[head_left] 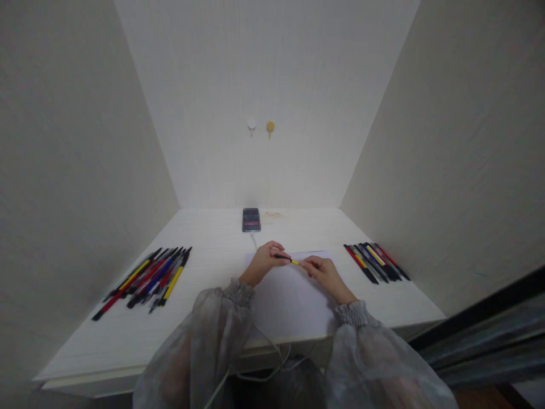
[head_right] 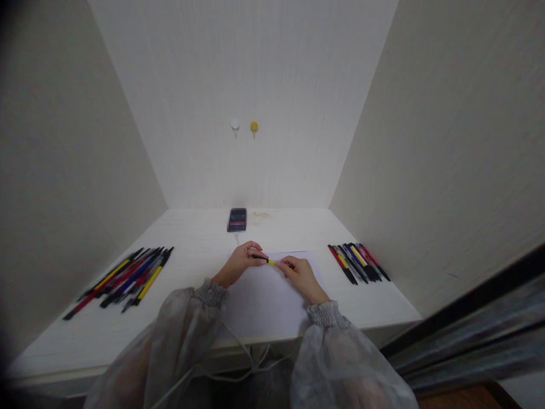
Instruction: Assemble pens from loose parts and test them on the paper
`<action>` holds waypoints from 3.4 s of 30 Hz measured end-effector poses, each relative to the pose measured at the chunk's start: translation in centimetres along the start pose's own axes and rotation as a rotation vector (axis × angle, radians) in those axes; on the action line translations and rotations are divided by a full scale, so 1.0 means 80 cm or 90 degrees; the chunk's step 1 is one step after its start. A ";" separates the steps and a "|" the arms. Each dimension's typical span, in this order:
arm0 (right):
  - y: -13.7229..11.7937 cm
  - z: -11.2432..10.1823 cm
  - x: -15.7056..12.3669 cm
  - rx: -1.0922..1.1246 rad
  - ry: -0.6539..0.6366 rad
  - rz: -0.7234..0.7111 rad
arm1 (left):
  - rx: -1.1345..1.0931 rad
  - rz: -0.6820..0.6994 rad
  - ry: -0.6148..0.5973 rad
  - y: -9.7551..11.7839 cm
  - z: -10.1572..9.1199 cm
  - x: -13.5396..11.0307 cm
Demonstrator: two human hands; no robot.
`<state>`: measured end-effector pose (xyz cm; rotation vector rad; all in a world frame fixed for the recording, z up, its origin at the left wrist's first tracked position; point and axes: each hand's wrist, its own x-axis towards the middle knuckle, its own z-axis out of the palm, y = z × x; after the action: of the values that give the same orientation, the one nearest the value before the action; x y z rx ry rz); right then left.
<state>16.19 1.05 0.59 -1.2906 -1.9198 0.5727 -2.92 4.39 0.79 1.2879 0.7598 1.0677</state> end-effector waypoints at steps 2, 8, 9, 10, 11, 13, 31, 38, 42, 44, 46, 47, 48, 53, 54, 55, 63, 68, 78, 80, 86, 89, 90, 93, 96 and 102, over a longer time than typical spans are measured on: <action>0.001 0.001 0.000 0.000 0.038 -0.034 | 0.005 0.011 0.023 0.001 0.000 0.001; -0.001 -0.003 0.001 -0.062 0.025 -0.083 | 0.014 0.017 0.009 0.001 0.000 -0.001; -0.002 -0.004 0.001 -0.046 -0.003 -0.069 | 0.014 0.016 0.000 0.001 0.000 -0.002; -0.003 -0.006 0.001 -0.020 -0.029 -0.049 | 0.014 0.017 -0.009 0.002 0.000 -0.002; -0.005 -0.007 0.000 0.013 -0.050 -0.024 | 0.016 0.019 -0.016 0.002 0.001 -0.003; -0.008 -0.009 0.000 0.094 -0.075 0.039 | 0.026 0.025 -0.026 0.002 0.001 -0.003; -0.006 -0.023 0.004 0.610 -0.043 0.174 | 0.018 0.076 0.065 0.000 -0.005 0.003; -0.019 -0.007 0.014 0.637 0.116 0.098 | -0.065 0.015 0.045 -0.001 0.003 0.002; -0.032 0.016 0.027 0.480 -0.010 0.115 | -0.062 0.007 0.000 -0.002 0.006 0.000; -0.038 0.020 0.037 0.359 -0.031 0.088 | -0.063 0.010 -0.001 0.000 0.007 -0.001; -0.043 0.016 0.048 0.290 0.000 0.054 | -0.063 0.015 0.015 0.003 0.007 0.000; -0.045 0.012 0.054 0.295 0.028 0.044 | -0.060 0.017 0.032 0.003 0.006 0.001; -0.046 0.008 0.060 0.332 0.054 0.039 | -0.053 0.016 0.055 0.003 0.005 0.003; -0.032 -0.004 0.080 0.657 0.137 0.087 | 0.130 -0.012 0.194 -0.010 -0.011 0.012; -0.025 -0.003 0.081 0.696 0.139 0.096 | 0.218 -0.007 0.209 -0.013 -0.015 0.013; -0.018 -0.001 0.082 0.728 0.143 0.105 | 0.308 0.002 0.213 -0.015 -0.019 0.012; 0.024 0.009 0.077 0.758 0.199 0.148 | 0.708 0.005 0.058 -0.027 -0.035 0.009; 0.018 0.012 0.076 0.737 0.138 0.216 | 0.752 0.027 0.000 -0.035 -0.038 0.013; -0.014 0.052 0.077 0.593 0.055 0.156 | 0.734 0.042 0.033 -0.037 -0.039 0.010; -0.007 0.065 0.074 0.577 0.049 0.147 | 0.736 0.040 0.023 -0.038 -0.040 0.012; 0.011 0.076 0.062 0.441 -0.027 0.119 | 0.748 0.016 -0.022 -0.036 -0.045 0.017; 0.006 0.073 0.058 0.404 -0.052 0.113 | 0.750 -0.013 -0.054 -0.029 -0.048 0.015; 0.003 0.073 0.056 0.395 -0.056 0.109 | 0.750 -0.020 -0.062 -0.026 -0.048 0.014; -0.002 0.074 0.054 0.362 -0.067 0.092 | 0.750 -0.033 -0.078 -0.020 -0.048 0.013; 0.000 0.078 0.053 0.313 -0.075 0.079 | 0.746 -0.035 -0.076 -0.019 -0.048 0.014; 0.001 0.082 0.055 0.192 -0.032 0.055 | 0.726 -0.027 -0.069 -0.023 -0.050 0.015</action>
<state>10.19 5.36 -2.11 -1.1762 -1.7431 0.9077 -5.76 7.09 -1.54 2.2291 1.3856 0.4668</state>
